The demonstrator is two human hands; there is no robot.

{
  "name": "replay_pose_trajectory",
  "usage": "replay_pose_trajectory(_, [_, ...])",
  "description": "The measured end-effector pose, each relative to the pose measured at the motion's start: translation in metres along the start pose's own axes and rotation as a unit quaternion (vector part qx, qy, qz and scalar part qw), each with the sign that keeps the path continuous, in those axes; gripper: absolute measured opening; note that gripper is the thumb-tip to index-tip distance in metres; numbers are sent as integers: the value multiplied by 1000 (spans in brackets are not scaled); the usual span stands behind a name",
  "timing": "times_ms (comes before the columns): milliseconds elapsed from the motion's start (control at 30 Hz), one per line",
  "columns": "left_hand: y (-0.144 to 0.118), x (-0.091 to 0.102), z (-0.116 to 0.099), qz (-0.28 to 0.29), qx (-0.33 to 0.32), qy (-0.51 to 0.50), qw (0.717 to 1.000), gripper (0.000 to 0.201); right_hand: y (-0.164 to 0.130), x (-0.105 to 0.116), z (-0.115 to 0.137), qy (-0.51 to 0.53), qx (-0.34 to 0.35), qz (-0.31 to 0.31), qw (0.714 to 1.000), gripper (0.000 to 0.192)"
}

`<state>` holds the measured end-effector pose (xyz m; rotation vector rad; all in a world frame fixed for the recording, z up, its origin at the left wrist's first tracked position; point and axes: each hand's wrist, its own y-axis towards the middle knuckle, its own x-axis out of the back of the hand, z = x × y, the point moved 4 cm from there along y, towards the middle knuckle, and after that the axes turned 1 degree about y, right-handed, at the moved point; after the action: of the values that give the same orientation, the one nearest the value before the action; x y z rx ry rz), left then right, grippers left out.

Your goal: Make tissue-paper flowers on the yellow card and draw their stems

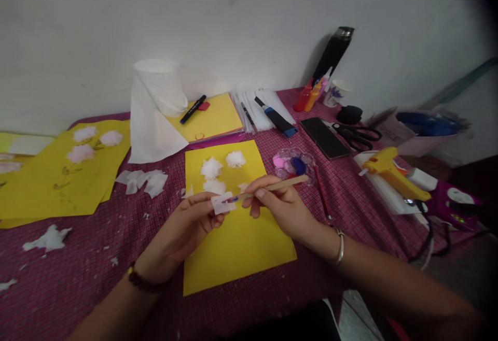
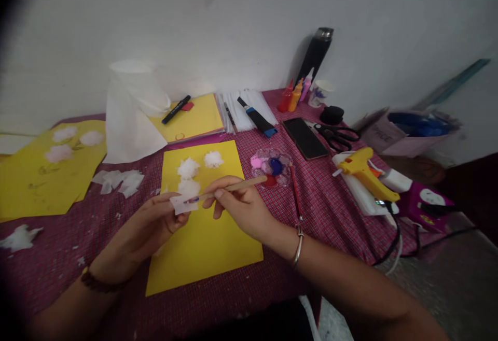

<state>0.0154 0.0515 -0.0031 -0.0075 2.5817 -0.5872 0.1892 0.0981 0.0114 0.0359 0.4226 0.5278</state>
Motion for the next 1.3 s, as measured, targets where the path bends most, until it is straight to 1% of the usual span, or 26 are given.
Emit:
replay_pose_trajectory(100, [0,-2,4,-11,-32,17,999,18,0,1,-6,59,-47,-14,997,11])
replay_pose_trajectory(233, [-2,-4,1,-33,-139,69,987,11,-2,0,-11,108,-95,-23,989,14])
replay_pose_trajectory(300, [-7,-6,-5,-52,-208,138,967,5,-3,-1,-11,104,-97,-30,989,18])
replay_pose_trajectory(367, [-13,-10,-12,-76,-277,235,928,2,-4,-1,-10,89,-89,-41,991,22])
replay_pose_trajectory(433, [-21,-15,-18,-95,-343,337,872,6,-5,-1,-11,71,-85,-51,992,24])
replay_pose_trajectory(467, [-25,-18,-20,-101,-376,385,837,8,-5,-1,-12,65,-87,-57,992,27])
replay_pose_trajectory(500, [-29,-21,-22,-104,-413,431,796,12,-6,0,-13,65,-91,-62,992,29])
replay_pose_trajectory(567, [-35,-24,-22,-96,-485,515,700,22,-7,-1,-17,82,-105,-62,989,32])
replay_pose_trajectory(633, [-40,-27,-19,-47,-541,584,603,31,-7,-2,-19,118,-131,-52,983,30])
replay_pose_trajectory(667, [-41,-28,-18,-15,-559,608,564,34,-7,-2,-20,137,-149,-43,978,29])
replay_pose_trajectory(700, [-41,-30,-18,15,-568,625,535,35,-7,-2,-19,153,-166,-31,974,28])
replay_pose_trajectory(733, [-41,-33,-21,29,-569,635,521,32,-6,-2,-16,163,-177,-16,970,27])
replay_pose_trajectory(767, [-40,-37,-27,24,-563,638,525,28,-4,-1,-10,164,-177,0,970,27])
replay_pose_trajectory(800, [-39,-42,-36,2,-546,636,546,20,-2,1,-3,157,-164,15,974,26])
replay_pose_trajectory(833, [-36,-48,-47,-45,-514,624,587,13,1,3,7,140,-135,25,981,26])
replay_pose_trajectory(867, [-33,-54,-57,-74,-472,602,640,9,4,7,18,116,-92,22,989,27])
replay_pose_trajectory(933, [-24,-68,-72,-86,-378,519,762,12,8,15,39,56,-5,-16,998,26])
replay_pose_trajectory(967, [-19,-75,-76,-78,-335,475,810,17,9,18,47,30,29,-40,998,24])
replay_pose_trajectory(1000, [-14,-82,-78,-54,-305,451,837,20,9,21,52,14,51,-64,997,23])
replay_pose_trajectory(1033, [-9,-88,-80,-34,-294,440,848,21,9,23,55,9,63,-84,994,22])
replay_pose_trajectory(1067, [-5,-93,-80,-21,-305,447,841,21,9,25,55,15,65,-99,993,20])
replay_pose_trajectory(1100, [-2,-96,-81,-15,-333,468,818,19,9,27,54,32,60,-111,991,20])
replay_pose_trajectory(1133, [1,-98,-81,-14,-374,498,782,17,9,28,51,55,50,-119,990,20])
replay_pose_trajectory(1233, [3,-100,-76,8,-491,579,651,14,12,30,41,122,1,-124,985,24])
replay_pose_trajectory(1267, [4,-100,-73,23,-510,594,621,15,12,30,37,138,-14,-122,983,26])
replay_pose_trajectory(1300, [5,-99,-70,32,-519,604,604,15,13,30,34,150,-27,-121,981,29])
